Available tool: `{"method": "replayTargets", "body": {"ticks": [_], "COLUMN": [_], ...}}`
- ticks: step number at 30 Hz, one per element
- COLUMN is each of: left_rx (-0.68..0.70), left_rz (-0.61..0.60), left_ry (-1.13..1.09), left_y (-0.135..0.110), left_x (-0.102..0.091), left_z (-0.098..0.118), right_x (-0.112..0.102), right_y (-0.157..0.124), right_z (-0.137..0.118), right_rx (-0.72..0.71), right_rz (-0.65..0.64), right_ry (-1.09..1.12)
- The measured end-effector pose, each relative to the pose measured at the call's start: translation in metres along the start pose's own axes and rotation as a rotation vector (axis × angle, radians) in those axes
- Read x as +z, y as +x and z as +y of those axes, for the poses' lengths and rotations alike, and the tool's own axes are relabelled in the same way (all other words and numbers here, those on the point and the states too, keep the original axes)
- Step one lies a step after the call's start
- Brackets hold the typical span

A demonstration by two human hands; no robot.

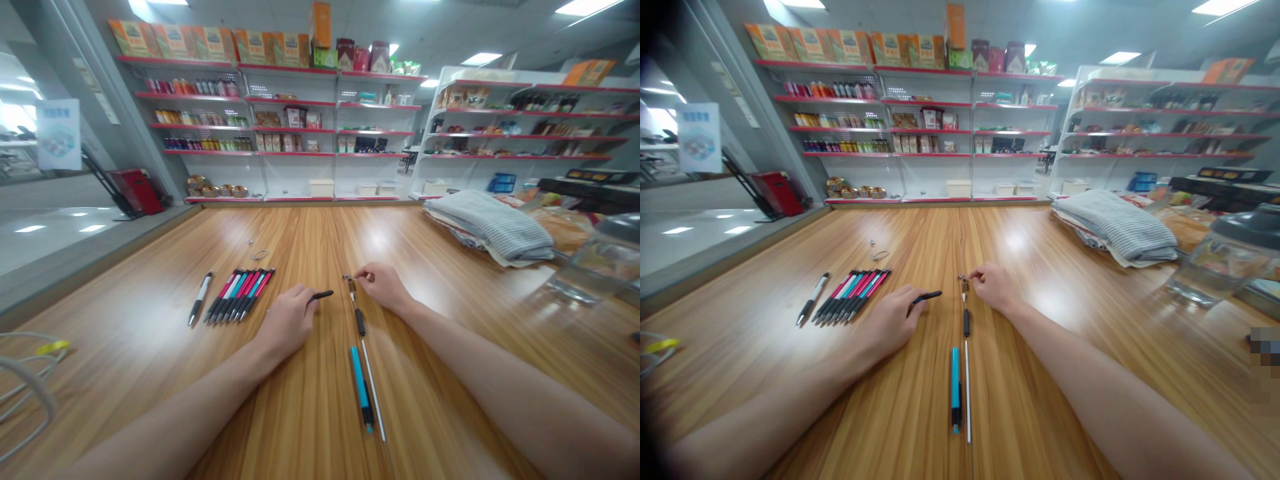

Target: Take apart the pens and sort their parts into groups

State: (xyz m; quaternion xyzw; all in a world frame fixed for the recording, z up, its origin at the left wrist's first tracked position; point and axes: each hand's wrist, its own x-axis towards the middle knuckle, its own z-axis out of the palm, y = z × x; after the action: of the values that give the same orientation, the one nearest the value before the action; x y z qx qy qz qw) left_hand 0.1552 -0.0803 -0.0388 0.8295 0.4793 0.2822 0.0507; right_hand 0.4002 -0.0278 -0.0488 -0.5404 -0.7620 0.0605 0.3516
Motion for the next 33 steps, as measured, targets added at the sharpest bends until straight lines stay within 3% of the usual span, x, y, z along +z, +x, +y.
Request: {"method": "replayTargets", "body": {"ticks": [33], "left_rx": [0.002], "left_rz": [-0.025], "left_ry": [-0.011], "left_y": [-0.0021], "left_x": [0.0013], "left_z": [0.0009], "right_x": [-0.0014], "right_y": [-0.0001], "right_z": [-0.0041], "right_rx": [-0.042], "right_rz": [-0.073], "right_ry": [-0.060]}}
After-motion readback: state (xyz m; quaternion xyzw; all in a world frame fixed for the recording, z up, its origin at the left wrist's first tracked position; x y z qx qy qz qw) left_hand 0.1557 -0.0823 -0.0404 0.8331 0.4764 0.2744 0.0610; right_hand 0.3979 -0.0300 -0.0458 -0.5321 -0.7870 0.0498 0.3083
